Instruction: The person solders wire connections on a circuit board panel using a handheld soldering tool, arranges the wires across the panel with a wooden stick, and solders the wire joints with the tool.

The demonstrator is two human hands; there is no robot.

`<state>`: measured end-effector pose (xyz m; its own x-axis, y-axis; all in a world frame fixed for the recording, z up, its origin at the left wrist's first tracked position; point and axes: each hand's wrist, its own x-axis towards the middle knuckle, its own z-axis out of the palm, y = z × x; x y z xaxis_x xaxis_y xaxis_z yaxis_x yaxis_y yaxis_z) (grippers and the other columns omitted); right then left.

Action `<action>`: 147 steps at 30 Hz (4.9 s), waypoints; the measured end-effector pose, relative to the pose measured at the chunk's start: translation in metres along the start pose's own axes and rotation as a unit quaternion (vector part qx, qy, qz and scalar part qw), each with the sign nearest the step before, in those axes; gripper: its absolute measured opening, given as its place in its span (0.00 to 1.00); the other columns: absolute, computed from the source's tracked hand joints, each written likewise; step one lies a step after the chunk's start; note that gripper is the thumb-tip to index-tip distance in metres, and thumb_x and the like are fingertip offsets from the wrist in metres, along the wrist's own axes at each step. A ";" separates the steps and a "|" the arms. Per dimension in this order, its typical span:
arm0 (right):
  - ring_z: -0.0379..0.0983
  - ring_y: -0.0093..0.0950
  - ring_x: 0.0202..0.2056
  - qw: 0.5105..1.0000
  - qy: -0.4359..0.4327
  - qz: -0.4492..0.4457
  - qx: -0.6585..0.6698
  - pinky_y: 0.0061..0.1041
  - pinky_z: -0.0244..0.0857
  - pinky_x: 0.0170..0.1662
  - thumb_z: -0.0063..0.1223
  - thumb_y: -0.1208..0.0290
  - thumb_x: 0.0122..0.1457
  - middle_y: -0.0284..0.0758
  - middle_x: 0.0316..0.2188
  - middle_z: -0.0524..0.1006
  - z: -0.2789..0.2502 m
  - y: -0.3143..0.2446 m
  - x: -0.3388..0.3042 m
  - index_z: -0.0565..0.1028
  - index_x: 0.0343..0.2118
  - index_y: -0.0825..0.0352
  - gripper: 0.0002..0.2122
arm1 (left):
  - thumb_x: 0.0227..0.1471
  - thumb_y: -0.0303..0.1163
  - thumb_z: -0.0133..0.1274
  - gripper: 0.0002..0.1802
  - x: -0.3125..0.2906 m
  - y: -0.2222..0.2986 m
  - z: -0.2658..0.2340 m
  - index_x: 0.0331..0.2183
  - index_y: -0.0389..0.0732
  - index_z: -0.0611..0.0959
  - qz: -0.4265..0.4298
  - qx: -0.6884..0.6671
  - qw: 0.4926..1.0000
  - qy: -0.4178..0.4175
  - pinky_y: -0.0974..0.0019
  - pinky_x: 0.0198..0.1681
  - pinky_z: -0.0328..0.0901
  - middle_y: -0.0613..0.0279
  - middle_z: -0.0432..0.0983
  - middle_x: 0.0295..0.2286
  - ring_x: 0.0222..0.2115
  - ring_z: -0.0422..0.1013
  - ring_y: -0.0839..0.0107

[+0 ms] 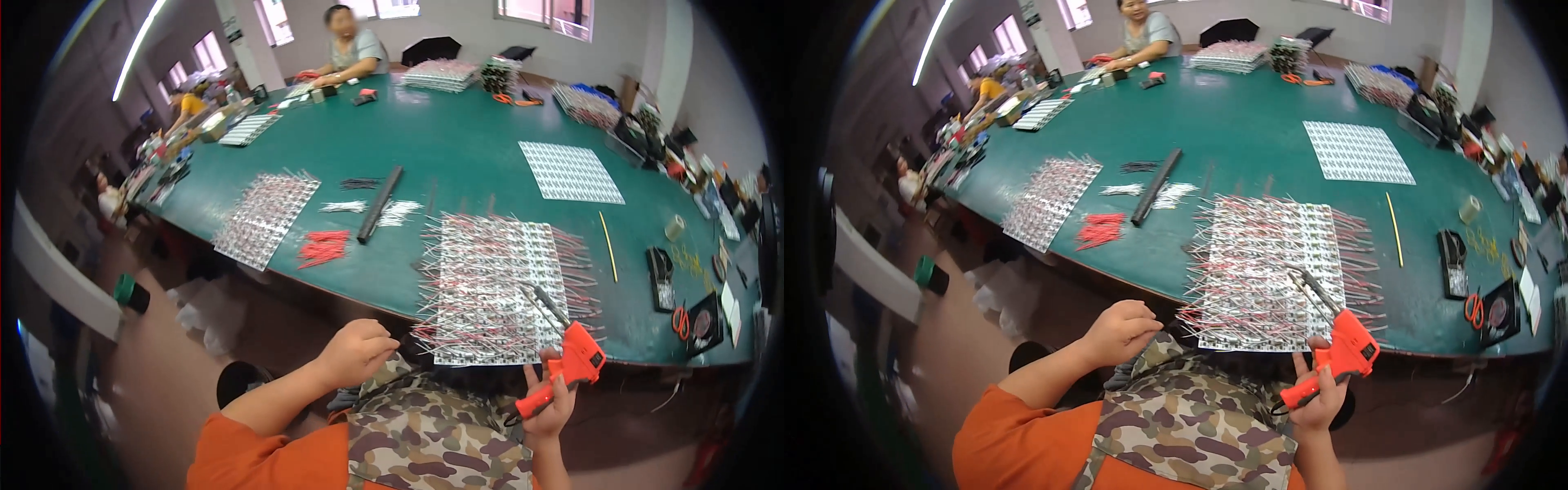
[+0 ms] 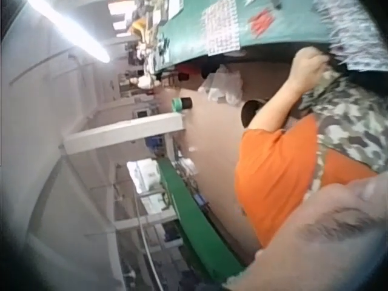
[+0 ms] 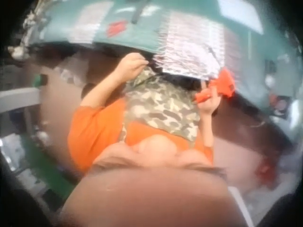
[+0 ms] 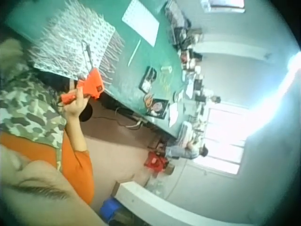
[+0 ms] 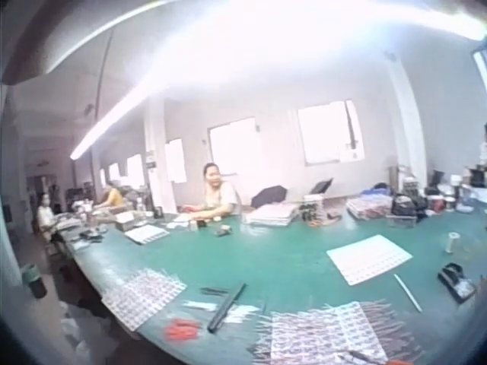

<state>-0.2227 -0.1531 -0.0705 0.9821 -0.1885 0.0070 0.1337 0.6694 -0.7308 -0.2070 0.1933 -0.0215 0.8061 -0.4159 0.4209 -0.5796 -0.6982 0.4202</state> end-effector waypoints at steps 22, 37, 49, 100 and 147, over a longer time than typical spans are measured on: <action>0.75 0.37 0.43 0.795 -0.030 -0.361 -0.486 0.36 0.77 0.44 0.55 0.79 0.57 0.47 0.48 0.73 0.030 -0.014 -0.011 0.69 0.51 0.78 0.19 | 0.48 0.28 0.55 0.04 0.148 -0.197 -0.024 0.27 0.39 0.83 -0.006 0.089 0.992 0.087 0.52 0.37 0.68 0.55 0.74 0.28 0.32 0.73 0.52; 0.63 0.55 0.56 0.859 -0.053 -0.264 -0.437 0.58 0.65 0.57 0.49 0.79 0.63 0.56 0.60 0.57 -0.016 -0.017 0.020 0.64 0.55 0.79 0.18 | 0.49 0.36 0.58 0.08 0.194 -0.214 -0.013 0.28 0.43 0.86 -0.052 0.265 0.954 -0.133 0.54 0.46 0.63 0.62 0.76 0.33 0.40 0.71 0.60; 0.69 0.42 0.52 0.965 0.023 -0.168 -0.200 0.49 0.65 0.57 0.47 0.79 0.61 0.47 0.57 0.65 0.021 -0.031 0.019 0.57 0.63 0.71 0.27 | 0.50 0.33 0.55 0.06 0.197 -0.215 -0.006 0.30 0.44 0.84 -0.070 0.273 0.949 -0.144 0.54 0.45 0.63 0.61 0.76 0.34 0.41 0.72 0.59; 0.76 0.27 0.39 0.931 -0.027 -0.025 -0.364 0.25 0.71 0.39 0.54 0.78 0.53 0.44 0.47 0.76 -0.035 -0.063 -0.038 0.69 0.53 0.74 0.22 | 0.43 0.27 0.54 0.12 0.220 0.027 0.104 0.35 0.41 0.81 0.325 -0.125 0.908 -0.234 0.49 0.54 0.63 0.58 0.75 0.31 0.37 0.73 0.58; 0.77 0.37 0.30 0.876 -0.096 -0.142 -0.450 0.32 0.72 0.35 0.63 0.75 0.49 0.43 0.32 0.79 -0.048 -0.035 -0.035 0.63 0.54 0.76 0.29 | 0.42 0.27 0.53 0.06 0.217 0.022 0.111 0.28 0.41 0.80 0.226 -0.026 0.941 -0.251 0.52 0.25 0.66 0.59 0.70 0.23 0.24 0.71 0.56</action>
<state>-0.2681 -0.2039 -0.0779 0.9421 -0.0727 0.3273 0.3021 -0.2391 -0.9228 -0.0313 0.0230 -0.0103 0.4230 -0.8953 0.1393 -0.8716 -0.3600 0.3328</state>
